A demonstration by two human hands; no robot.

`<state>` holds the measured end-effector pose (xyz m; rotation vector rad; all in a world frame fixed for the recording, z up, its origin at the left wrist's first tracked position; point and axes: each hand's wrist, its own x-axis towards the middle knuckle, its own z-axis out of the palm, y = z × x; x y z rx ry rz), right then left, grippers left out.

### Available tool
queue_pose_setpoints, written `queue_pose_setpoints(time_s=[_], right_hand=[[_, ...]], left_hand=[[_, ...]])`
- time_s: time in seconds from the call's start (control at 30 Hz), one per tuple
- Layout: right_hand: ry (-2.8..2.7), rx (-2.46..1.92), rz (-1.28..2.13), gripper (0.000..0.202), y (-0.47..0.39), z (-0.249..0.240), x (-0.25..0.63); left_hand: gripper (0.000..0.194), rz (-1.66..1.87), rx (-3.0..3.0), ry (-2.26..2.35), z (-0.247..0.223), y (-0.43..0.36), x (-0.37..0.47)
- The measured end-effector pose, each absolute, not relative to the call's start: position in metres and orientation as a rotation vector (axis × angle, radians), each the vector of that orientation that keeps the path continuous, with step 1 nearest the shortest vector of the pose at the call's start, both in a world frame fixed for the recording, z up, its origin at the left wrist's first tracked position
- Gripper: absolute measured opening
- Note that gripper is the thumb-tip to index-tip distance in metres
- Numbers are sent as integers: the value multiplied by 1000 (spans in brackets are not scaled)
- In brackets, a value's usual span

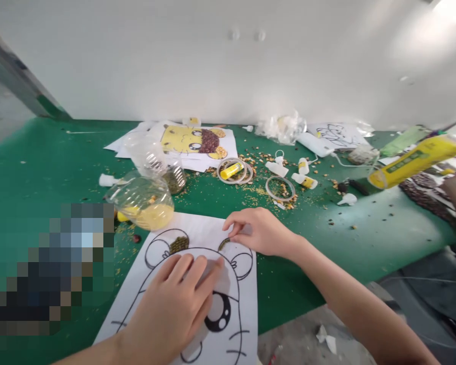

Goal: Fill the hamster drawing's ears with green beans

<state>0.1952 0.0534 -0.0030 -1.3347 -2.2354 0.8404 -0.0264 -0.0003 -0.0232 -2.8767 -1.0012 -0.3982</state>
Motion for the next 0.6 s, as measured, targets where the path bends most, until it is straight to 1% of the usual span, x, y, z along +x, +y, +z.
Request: queue_pose_setpoints(time_s=[0.1,0.2,0.43,0.53,0.6], right_hand=[[-2249,-1333,808,20,53,-4,193],[-2254,-1336,822,23,52,-4,193],[-2004,-1316,1201,27,54,-4,201],[-1933,-1303,1272,24,54,-4,202],[-1926,-1308,1250,21,54,-4,202]], left_hand=[[38,-455,-2872,-999,-25,1,-25],[38,-427,-2886,-1013,-24,1,-23],[37,-364,-2914,-1045,-21,-2,-25],[38,-305,-2927,-1042,-20,-2,-26],[38,-283,-2932,-1036,-20,-2,-27]])
